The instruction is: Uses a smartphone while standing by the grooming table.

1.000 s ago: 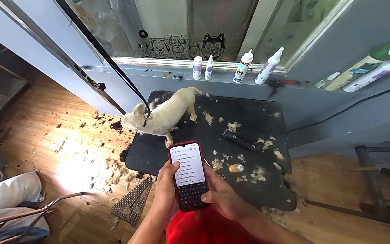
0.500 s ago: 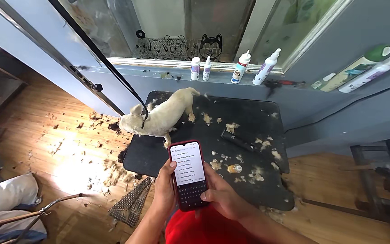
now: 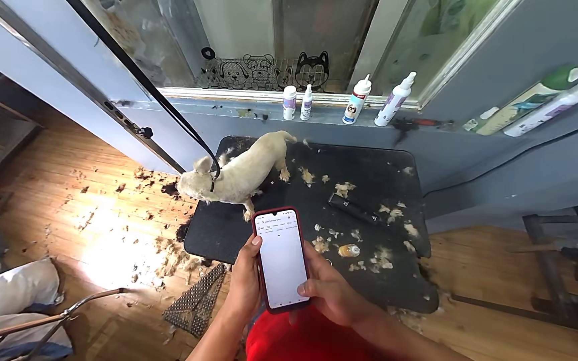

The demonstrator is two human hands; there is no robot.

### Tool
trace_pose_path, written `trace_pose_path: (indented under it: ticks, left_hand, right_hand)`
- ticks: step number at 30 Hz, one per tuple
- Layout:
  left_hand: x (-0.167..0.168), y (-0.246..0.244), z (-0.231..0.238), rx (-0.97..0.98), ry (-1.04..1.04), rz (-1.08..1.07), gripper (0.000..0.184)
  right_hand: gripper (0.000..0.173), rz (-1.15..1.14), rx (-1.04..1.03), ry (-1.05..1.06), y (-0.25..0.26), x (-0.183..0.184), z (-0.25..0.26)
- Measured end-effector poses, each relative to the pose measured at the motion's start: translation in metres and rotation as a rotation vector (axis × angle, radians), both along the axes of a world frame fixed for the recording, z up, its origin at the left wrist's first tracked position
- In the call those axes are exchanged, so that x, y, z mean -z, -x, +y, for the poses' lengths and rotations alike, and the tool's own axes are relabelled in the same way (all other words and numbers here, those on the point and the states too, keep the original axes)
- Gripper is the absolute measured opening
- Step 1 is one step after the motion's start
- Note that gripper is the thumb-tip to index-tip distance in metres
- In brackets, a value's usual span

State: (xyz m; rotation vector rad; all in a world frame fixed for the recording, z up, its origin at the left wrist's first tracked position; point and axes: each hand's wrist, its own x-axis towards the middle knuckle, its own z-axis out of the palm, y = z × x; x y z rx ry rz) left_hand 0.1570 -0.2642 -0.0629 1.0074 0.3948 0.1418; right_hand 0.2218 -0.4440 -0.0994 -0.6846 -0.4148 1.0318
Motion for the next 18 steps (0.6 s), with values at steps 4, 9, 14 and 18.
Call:
trace_pose_path:
  ticks: [4,9,14,18]
  left_hand:
    - [0.0003,0.0012,-0.0007,0.028,0.010,-0.004,0.056]
    - [0.0035,0.0028,-0.0028,0.045,0.027,-0.008,0.059]
    - [0.0017,0.0046,-0.0068,0.039,0.029,0.001,0.059]
    - [0.0016,0.0057,-0.0080,0.049,0.020,-0.015,0.058]
  right_hand:
    - [0.081,0.014,0.012,0.005,0.0022,0.0003,-0.0020]
    - [0.081,0.015,0.009,-0.013,0.0041,0.0022,-0.0045]
    - [0.080,0.024,0.009,-0.011,0.0054,0.0031,-0.0061]
    - [0.082,0.035,0.004,-0.020,0.0057,0.0034,-0.0066]
